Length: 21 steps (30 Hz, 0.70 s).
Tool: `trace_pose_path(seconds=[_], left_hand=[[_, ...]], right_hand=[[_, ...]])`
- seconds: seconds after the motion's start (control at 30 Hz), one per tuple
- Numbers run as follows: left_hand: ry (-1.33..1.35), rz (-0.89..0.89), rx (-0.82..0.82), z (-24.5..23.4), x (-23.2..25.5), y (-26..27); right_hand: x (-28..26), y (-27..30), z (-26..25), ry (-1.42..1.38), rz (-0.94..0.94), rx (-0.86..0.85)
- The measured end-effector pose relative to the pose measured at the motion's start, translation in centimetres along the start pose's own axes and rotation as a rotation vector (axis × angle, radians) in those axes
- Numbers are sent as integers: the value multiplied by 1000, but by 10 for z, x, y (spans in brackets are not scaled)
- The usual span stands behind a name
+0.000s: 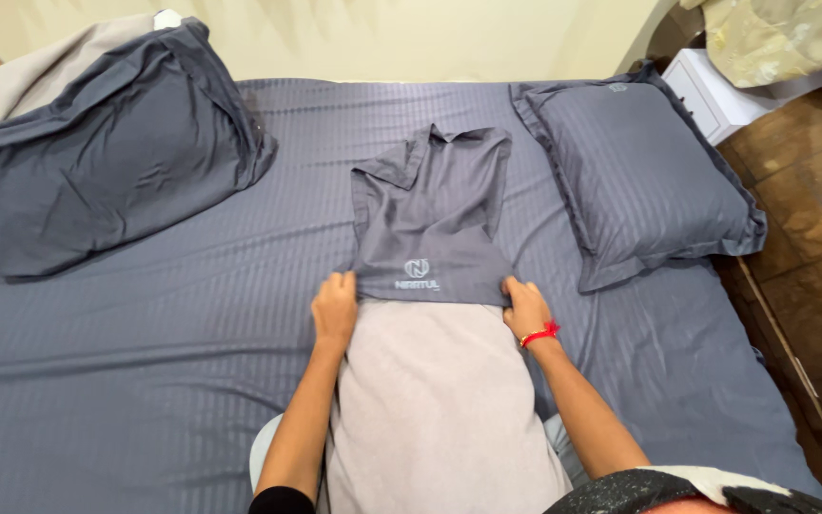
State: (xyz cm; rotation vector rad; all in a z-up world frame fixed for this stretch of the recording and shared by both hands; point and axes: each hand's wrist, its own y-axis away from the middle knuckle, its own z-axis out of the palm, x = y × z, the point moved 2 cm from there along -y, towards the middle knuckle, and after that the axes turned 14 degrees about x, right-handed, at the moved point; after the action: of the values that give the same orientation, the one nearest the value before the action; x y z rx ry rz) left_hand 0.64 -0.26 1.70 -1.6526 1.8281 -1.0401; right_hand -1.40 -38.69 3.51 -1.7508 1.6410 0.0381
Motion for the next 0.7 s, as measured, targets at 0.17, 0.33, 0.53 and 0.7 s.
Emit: trace_pose_path(seconds=[0.17, 0.33, 0.53, 0.7], left_hand=[[146, -491, 22, 47, -38, 37], [654, -1174, -171, 94, -46, 60], [1170, -1649, -543, 107, -38, 72], [1022, -1555, -715, 90, -45, 75]], right_hand=[[52, 11, 51, 80, 127, 131], [78, 4, 73, -333, 568, 29], [74, 7, 82, -688, 1050, -275], [74, 7, 73, -730, 1077, -551]])
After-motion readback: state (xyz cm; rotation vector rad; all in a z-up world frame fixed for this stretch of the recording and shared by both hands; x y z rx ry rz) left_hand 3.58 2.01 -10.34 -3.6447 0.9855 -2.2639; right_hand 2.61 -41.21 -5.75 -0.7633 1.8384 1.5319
